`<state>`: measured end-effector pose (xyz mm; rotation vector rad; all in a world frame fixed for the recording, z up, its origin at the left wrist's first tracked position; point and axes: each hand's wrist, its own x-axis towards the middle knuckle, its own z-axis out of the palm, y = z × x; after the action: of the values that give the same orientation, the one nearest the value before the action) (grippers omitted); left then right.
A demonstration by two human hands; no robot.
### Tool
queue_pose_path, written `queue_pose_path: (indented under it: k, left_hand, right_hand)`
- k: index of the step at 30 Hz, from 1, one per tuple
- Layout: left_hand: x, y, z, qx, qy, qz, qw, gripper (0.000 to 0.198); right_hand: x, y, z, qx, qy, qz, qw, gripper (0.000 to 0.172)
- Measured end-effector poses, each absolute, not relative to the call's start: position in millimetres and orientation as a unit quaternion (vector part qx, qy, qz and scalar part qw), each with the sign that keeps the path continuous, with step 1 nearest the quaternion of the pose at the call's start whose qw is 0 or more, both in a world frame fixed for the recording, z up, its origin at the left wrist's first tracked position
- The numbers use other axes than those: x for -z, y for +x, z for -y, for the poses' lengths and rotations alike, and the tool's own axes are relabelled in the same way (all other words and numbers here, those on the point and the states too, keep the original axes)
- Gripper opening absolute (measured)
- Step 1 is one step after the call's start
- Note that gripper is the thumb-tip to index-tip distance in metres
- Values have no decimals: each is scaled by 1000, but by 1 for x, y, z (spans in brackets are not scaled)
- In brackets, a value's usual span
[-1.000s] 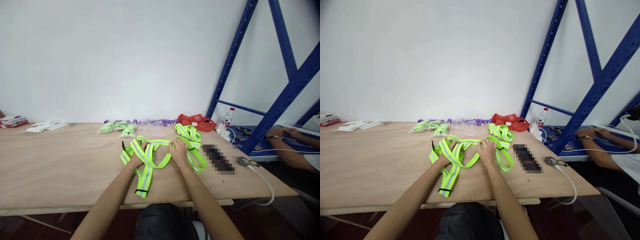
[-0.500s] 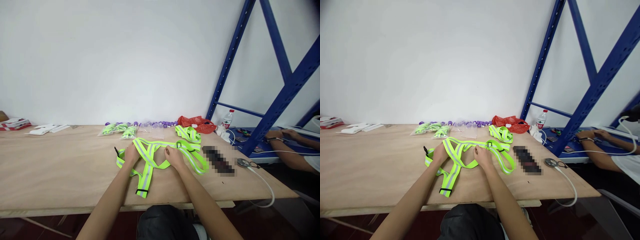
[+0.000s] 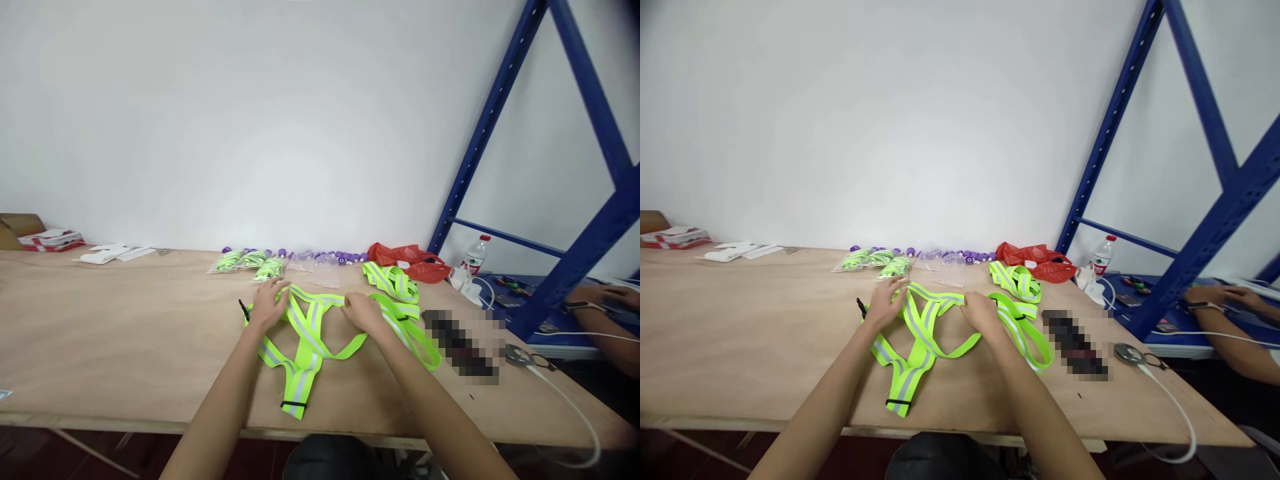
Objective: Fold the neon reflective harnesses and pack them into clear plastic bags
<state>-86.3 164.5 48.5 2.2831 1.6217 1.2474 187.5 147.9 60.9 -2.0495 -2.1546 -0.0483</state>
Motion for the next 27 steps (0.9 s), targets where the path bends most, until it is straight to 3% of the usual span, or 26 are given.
queue_pose_path:
  k: [3, 6, 12, 16, 19, 27]
  left_hand:
    - [-45, -72, -167, -344, 787, -506, 76, 49]
    - [-39, -65, -170, -280, 784, -543, 109, 59]
    - [-36, -73, -177, -290, 765, -567, 97, 23]
    - [-38, -79, -178, -264, 737, -620, 45, 48]
    - [-38, -82, -178, -208, 725, -653, 67, 57]
    - [-36, -89, -178, -161, 699, -695, 55, 38]
  right_hand:
    - [-56, 194, -159, 50, -695, 708, 115, 32]
    - [-46, 203, -168, 39, -717, 691, 80, 39]
    - [-32, 218, -176, 5, -732, 678, 65, 41]
    - [-32, 224, -174, -14, -713, 698, 70, 40]
    - [-34, 226, -171, -28, -705, 705, 80, 32]
    - [-38, 226, -162, -22, -671, 737, 80, 22]
